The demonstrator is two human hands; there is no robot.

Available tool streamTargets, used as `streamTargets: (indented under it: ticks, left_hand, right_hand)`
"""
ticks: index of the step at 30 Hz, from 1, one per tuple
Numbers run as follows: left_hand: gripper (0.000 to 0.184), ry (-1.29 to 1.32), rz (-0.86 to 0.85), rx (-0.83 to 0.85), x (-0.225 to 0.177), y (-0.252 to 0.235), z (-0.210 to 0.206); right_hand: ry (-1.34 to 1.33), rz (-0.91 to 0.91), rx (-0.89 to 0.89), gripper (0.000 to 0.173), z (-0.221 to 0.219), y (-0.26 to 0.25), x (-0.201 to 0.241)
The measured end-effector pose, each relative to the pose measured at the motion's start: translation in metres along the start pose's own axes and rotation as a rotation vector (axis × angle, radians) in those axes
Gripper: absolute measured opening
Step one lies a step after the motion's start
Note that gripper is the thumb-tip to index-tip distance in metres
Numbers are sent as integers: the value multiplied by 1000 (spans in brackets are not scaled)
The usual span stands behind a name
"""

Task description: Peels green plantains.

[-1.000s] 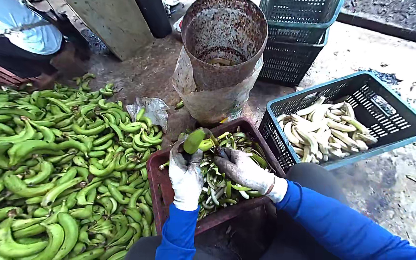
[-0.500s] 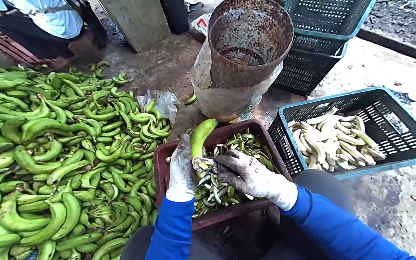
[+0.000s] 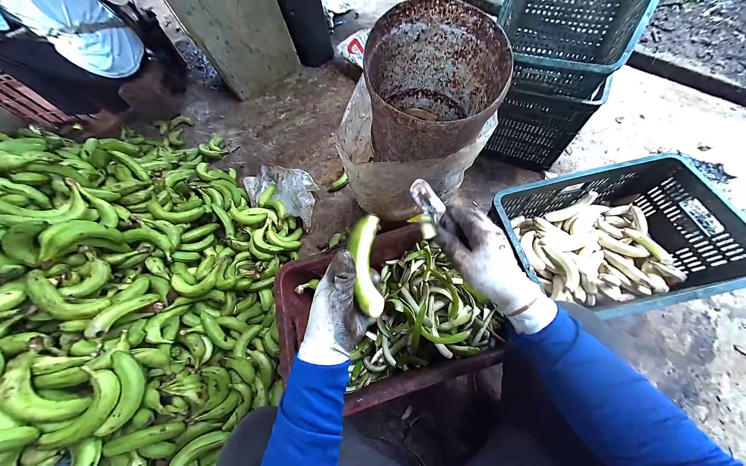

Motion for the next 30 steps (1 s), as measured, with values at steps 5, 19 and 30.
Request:
streamTargets:
  ticks: [5,19,30]
  left_hand:
    - [38,-49,-180,-134,-10,-6,5]
    - [41,-17,132,167,19,-3,-13]
    - [30,-83,-43,151,-4,7,-5]
  right_hand:
    - [-306,121,279,42,-40,42,30]
    - [-182,46,-99,41,-5,6,15]
    - [-224,208,185,35,-48,30,30]
Point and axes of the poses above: each hand's wrist, its own y-axis away from the middle knuckle, its own z-axis out of the back of the hand, x = y × z, the point moved 4 cm from there along -y, towards the middle knuckle, and after that the axes turned 6 degrees about z, right-handed, at the moved point
